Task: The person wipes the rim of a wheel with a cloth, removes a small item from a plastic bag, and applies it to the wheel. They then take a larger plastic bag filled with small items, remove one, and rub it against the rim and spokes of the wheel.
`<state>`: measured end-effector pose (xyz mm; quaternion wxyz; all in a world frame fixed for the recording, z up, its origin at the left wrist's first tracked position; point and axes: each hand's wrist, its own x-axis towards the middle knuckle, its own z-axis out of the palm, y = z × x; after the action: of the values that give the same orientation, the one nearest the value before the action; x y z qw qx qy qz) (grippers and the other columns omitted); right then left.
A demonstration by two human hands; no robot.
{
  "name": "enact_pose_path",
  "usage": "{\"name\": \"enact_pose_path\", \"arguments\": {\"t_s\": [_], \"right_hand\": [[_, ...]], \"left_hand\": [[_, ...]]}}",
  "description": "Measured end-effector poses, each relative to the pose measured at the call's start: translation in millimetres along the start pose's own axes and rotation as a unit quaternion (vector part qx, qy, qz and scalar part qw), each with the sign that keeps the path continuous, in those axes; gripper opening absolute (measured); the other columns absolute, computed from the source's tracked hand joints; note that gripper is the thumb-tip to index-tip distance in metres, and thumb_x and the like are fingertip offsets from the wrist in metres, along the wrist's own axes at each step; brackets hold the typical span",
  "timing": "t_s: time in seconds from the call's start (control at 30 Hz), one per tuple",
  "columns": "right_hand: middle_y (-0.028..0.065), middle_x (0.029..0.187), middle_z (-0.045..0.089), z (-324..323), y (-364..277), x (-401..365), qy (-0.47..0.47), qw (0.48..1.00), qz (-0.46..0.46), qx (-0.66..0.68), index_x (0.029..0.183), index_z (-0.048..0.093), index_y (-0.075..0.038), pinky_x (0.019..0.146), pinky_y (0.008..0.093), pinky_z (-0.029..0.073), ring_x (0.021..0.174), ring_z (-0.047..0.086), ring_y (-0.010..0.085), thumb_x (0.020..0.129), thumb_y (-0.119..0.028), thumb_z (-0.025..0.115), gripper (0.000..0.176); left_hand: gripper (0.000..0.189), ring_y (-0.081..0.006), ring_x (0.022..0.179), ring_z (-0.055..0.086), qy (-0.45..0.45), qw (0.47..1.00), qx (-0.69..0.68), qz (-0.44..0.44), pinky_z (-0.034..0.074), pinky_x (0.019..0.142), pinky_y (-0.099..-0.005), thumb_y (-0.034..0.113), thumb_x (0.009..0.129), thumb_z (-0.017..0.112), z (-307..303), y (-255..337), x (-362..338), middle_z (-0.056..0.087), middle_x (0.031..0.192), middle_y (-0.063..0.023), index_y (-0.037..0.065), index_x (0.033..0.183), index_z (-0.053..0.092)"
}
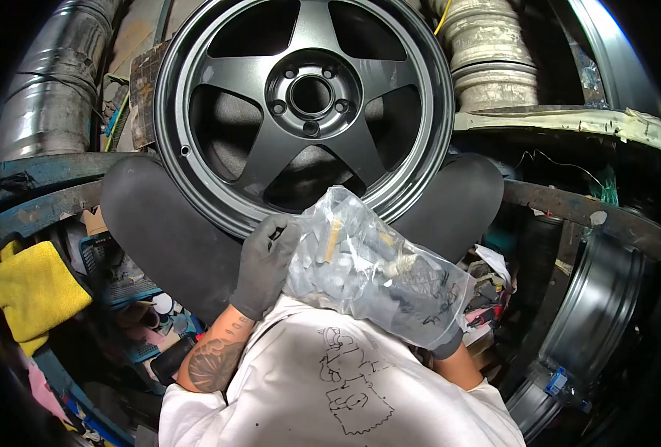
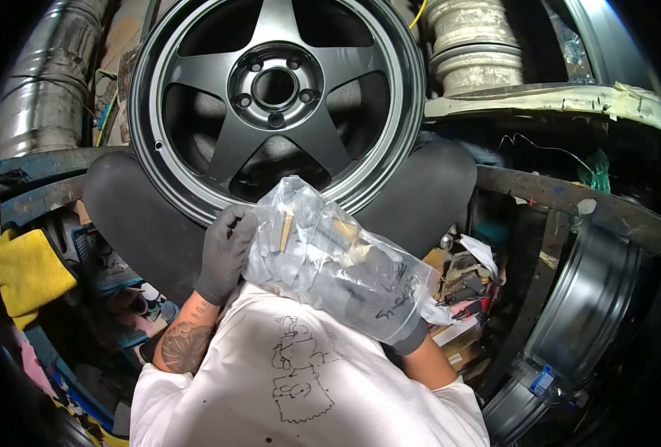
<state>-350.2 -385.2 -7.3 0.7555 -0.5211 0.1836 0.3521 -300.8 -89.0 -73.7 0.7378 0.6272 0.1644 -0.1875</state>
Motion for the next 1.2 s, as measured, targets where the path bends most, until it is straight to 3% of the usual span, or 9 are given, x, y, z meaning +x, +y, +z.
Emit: {"name": "enact_pose_path", "arguments": {"t_s": [0.27, 0.37, 0.4, 0.5, 0.53, 0.67, 0.97, 1.1, 1.2], "right_hand": [[0.0120, 0.143, 0.062, 13.1, 10.5, 10.8, -0.037, 0.999, 0.005, -0.005, 0.152, 0.050, -0.005, 0.110, 0.0453, 0.052, 0.126, 0.063, 0.0261, 0.100, -0.033, 0.072, 0.064], [0.0118, 0.143, 0.062, 21.3, 16.9, 23.9, -0.035, 0.999, -0.006, -0.002, 0.152, 0.051, -0.005, 0.110, 0.0450, 0.052, 0.126, 0.063, 0.0259, 0.099, -0.033, 0.072, 0.063], [0.0117, 0.143, 0.062, 23.9, 18.0, 27.2, -0.035, 0.999, -0.010, -0.001, 0.152, 0.051, -0.005, 0.110, 0.0449, 0.052, 0.126, 0.063, 0.0258, 0.099, -0.032, 0.072, 0.063], [0.0116, 0.143, 0.062, 29.3, 21.1, 36.1, -0.029, 0.999, -0.020, 0.004, 0.152, 0.051, -0.004, 0.110, 0.0447, 0.052, 0.125, 0.063, 0.0255, 0.099, -0.032, 0.073, 0.063], [0.0115, 0.143, 0.062, 29.4, 20.9, 38.1, -0.029, 0.999, -0.024, 0.005, 0.152, 0.051, -0.004, 0.110, 0.0446, 0.052, 0.125, 0.063, 0.0254, 0.099, -0.032, 0.073, 0.063], [0.0113, 0.143, 0.062, 16.7, 9.4, 27.6, -0.040, 0.999, -0.021, 0.003, 0.152, 0.051, -0.004, 0.109, 0.0442, 0.052, 0.125, 0.063, 0.0251, 0.099, -0.031, 0.073, 0.063], [0.0107, 0.142, 0.062, 9.0, 6.5, 1.9, -0.060, 0.998, -0.013, 0.010, 0.151, 0.052, -0.004, 0.109, 0.0433, 0.052, 0.125, 0.063, 0.0243, 0.098, -0.030, 0.074, 0.063], [0.0105, 0.142, 0.062, 12.7, 9.7, 5.5, -0.061, 0.998, -0.019, 0.010, 0.151, 0.052, -0.004, 0.109, 0.0429, 0.052, 0.124, 0.063, 0.0240, 0.098, -0.030, 0.074, 0.063], [0.0103, 0.141, 0.062, 18.2, 13.3, 12.2, -0.057, 0.998, -0.022, 0.010, 0.151, 0.052, -0.004, 0.109, 0.0426, 0.052, 0.124, 0.063, 0.0237, 0.098, -0.030, 0.074, 0.063]], "left_hand": [[0.035, -0.0096, 0.099, 0.056, -0.021, 0.999, 0.048, 0.003, 0.048, 0.092, -0.0268, 0.033, 0.111, 0.061, -4.6, 6.1, -0.8, 0.065, 0.108, -0.0034, -0.001, 0.119, 0.066], [0.036, -0.0109, 0.110, 0.059, -0.024, 0.990, -0.136, 0.008, 0.049, 0.099, -0.0278, 0.029, 0.112, 0.059, 5.7, -2.2, -1.6, 0.066, 0.120, -0.0062, -0.001, 0.131, 0.063], [0.041, -0.0128, 0.121, 0.059, -0.054, 0.964, -0.254, -0.055, 0.048, 0.106, -0.0296, 0.024, 0.110, 0.061, 5.0, 3.3, -3.4, 0.064, 0.131, -0.0091, -0.002, 0.142, 0.058], [0.041, -0.0125, 0.123, 0.059, -0.078, 0.982, -0.160, -0.060, 0.048, 0.107, -0.0292, 0.020, 0.108, 0.066, 10.4, 23.1, -8.0, 0.064, 0.132, -0.0107, -0.004, 0.141, 0.060], [0.039, -0.0114, 0.115, 0.063, -0.078, 0.993, -0.086, 0.006, 0.052, 0.101, -0.0272, 0.017, 0.105, 0.071, 10.9, 17.0, -3.6, 0.069, 0.126, -0.0108, -0.005, 0.135, 0.064], [0.033, -0.0091, 0.094, 0.069, -0.042, 0.992, -0.099, -0.062, 0.057, 0.086, -0.0268, 0.020, 0.104, 0.072, 6.8, 9.0, -5.9, 0.075, 0.108, -0.0074, -0.007, 0.124, 0.070], [0.033, -0.0090, 0.104, 0.065, -0.111, 0.974, -0.188, -0.054, 0.055, 0.089, -0.0259, 0.024, 0.116, 0.048, 7.4, 17.7, 0.4, 0.069, 0.116, -0.0051, -0.002, 0.127, 0.065], [0.039, -0.0117, 0.110, 0.065, -0.130, 0.971, -0.180, -0.090, 0.054, 0.098, -0.0285, 0.024, 0.109, 0.064, 9.9, 22.1, 4.7, 0.067, 0.125, -0.0072, -0.004, 0.137, 0.060], [0.053, -0.0122, 0.113, 0.065, -0.138, 0.985, -0.096, -0.045, 0.055, 0.097, -0.0285, 0.021, 0.104, 0.072, 27.5, 50.7, -2.7, 0.067, 0.130, -0.0087, -0.005, 0.147, 0.055]]}}
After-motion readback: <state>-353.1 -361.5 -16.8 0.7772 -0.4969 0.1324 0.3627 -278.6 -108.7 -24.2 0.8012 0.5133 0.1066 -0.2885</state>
